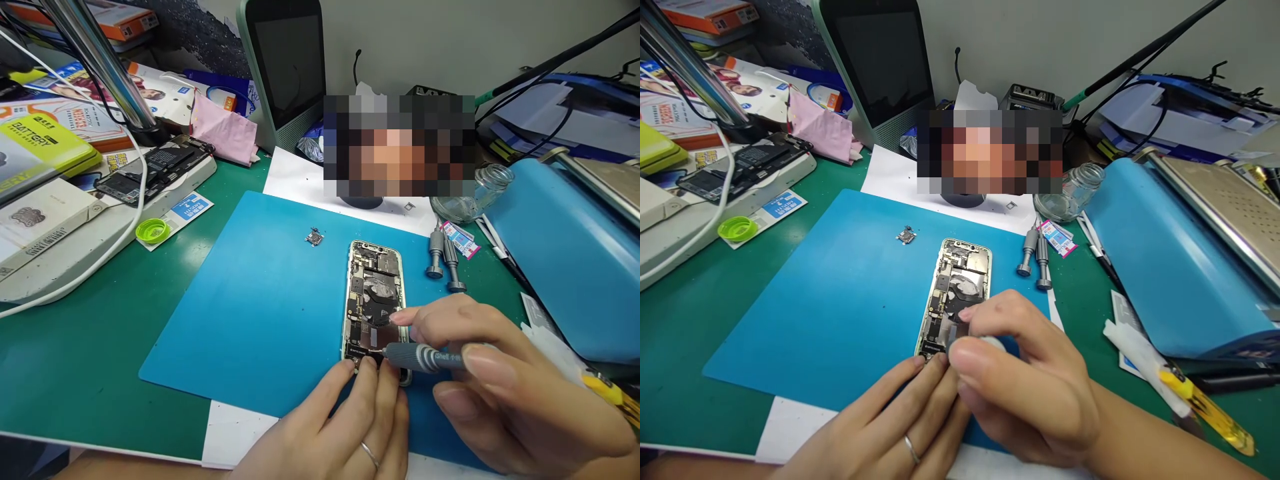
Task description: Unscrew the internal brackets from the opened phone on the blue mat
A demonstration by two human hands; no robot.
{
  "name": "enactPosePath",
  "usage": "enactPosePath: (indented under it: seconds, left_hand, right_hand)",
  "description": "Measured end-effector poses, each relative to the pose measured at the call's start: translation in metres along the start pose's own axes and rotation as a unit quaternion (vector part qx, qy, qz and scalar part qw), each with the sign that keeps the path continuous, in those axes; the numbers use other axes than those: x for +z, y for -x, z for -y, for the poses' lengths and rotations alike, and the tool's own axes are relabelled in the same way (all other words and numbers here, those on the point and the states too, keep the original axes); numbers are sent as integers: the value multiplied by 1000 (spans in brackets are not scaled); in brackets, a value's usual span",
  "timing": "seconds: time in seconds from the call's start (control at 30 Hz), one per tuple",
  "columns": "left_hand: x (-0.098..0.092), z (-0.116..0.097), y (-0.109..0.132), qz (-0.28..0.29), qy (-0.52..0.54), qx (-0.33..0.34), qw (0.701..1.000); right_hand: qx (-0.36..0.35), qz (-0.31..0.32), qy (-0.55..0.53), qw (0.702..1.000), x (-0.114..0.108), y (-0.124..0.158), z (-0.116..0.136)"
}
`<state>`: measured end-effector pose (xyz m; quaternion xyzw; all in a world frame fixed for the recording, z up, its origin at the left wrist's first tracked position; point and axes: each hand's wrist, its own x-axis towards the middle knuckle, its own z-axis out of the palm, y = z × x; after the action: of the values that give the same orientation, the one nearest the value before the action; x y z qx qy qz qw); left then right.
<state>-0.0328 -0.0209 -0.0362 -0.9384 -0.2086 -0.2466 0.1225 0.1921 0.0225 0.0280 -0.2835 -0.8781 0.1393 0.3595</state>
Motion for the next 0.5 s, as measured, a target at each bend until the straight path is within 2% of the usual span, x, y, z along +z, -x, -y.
enactPosePath:
  seconds: [0.17, 0.23, 0.33, 0.4, 0.5]
  left_hand:
    - [-1, 1, -2, -5, 10, -10, 1000]
    - [0, -1, -2, -22, 12, -14, 1000]
    - [5, -6, -1, -69, 34, -36, 996]
    - [13, -9, 3, -90, 60, -51, 993]
    - [26, -15, 14, -157, 64, -50, 984]
  right_hand:
    - [-5, -12, -9, 1000, 2, 1, 0]
    - [-13, -40, 2, 999, 4, 1, 2]
    - [-13, -39, -6, 999, 13, -1, 5]
    - [-48, -98, -14, 994, 20, 0, 3]
    - [-58, -79, 30, 995, 28, 5, -1]
